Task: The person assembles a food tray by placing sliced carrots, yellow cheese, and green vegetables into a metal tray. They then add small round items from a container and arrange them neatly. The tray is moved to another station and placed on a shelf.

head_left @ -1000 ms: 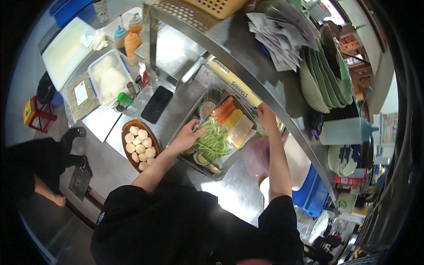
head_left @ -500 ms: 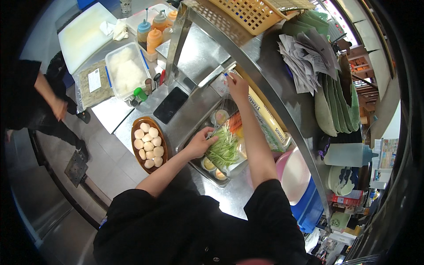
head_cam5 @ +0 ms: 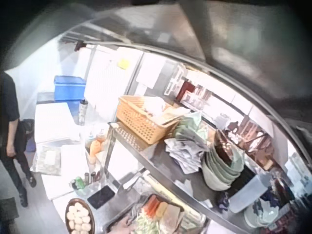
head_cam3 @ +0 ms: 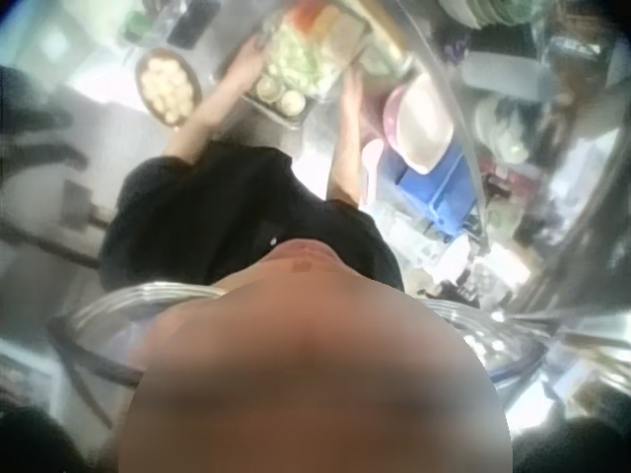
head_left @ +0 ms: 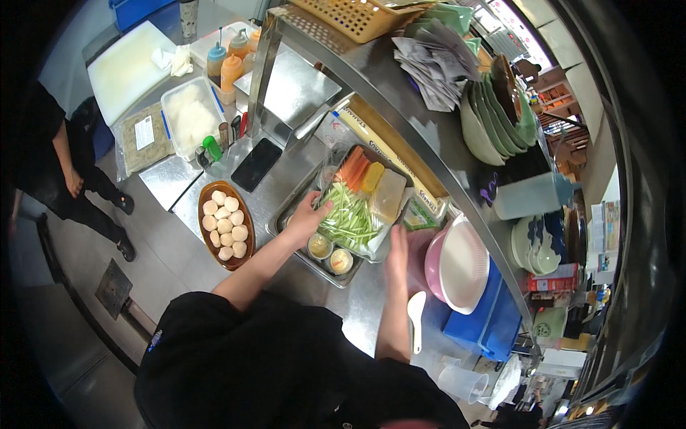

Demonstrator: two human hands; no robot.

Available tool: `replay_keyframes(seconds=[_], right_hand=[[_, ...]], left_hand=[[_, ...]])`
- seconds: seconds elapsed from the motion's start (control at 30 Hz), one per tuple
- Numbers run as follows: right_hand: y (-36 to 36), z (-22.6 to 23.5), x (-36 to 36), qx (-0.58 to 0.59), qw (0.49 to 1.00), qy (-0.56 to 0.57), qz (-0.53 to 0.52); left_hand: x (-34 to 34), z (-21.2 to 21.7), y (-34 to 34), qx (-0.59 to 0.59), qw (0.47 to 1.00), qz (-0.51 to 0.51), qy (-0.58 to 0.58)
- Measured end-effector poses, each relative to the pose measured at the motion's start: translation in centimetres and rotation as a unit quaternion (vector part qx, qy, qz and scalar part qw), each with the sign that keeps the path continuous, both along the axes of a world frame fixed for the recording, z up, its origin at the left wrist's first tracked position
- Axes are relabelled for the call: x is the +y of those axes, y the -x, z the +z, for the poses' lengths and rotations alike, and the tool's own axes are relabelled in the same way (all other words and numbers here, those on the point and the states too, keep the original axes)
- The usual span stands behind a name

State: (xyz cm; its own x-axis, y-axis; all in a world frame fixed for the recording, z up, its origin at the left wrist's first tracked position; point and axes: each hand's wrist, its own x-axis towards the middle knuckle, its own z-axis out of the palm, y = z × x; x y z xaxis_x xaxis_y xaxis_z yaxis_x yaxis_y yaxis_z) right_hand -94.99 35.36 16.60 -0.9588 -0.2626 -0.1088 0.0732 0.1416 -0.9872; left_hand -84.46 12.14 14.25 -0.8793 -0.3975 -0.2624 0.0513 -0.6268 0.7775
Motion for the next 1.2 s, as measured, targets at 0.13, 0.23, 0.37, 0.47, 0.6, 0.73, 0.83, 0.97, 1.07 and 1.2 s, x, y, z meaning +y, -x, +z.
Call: replay_keyframes(seconds=[0.13, 0.23, 0.37, 0.47, 0.6, 0.73, 0.83, 0.97, 1.07, 1.2], right_hand=[[-5.6, 0.0, 0.1, -0.113, 0.981, 0.147, -0.063], [-8.5, 1.8, 1.5, -0.174, 0.951, 0.251, -0.057], [-10.2, 3.2, 4.6, -0.194, 0.934, 0.298, -0.039], [-11.3, 3.2, 7.3, -0.138, 0.949, 0.277, -0.056], [-12.9, 3.0, 10.7, -0.114, 0.956, 0.267, -0.026], [-14.8, 2.4, 13.4, -0.163, 0.941, 0.296, 0.029], [-15.6, 2.1, 14.7, -0.180, 0.937, 0.290, 0.080], [-16.0, 2.3, 15.9, -0.209, 0.925, 0.267, 0.172], [-16.3, 2.5, 16.1, -0.258, 0.904, 0.253, 0.229], [-16.7, 2.6, 14.9, -0.295, 0.875, 0.211, 0.321]], left_hand=[[1.6, 2.3, -2.5, -0.026, 0.997, 0.013, 0.070], [3.9, 3.2, -4.9, 0.016, 0.996, 0.018, 0.088], [7.9, 3.3, -7.2, 0.009, 0.995, 0.052, 0.082], [10.8, 3.0, -8.8, -0.068, 0.983, 0.042, 0.165], [12.8, 3.2, -12.0, -0.027, 0.992, -0.023, 0.118], [12.5, 4.4, -13.0, -0.043, 0.991, 0.041, 0.118], [11.3, 5.6, -13.1, -0.055, 0.869, 0.196, 0.451], [10.9, 6.6, -13.8, 0.006, 0.842, 0.168, 0.513], [12.3, 6.1, -15.9, 0.044, 0.941, 0.154, 0.299], [14.8, 5.1, -22.1, 0.045, 0.972, 0.219, 0.071]])
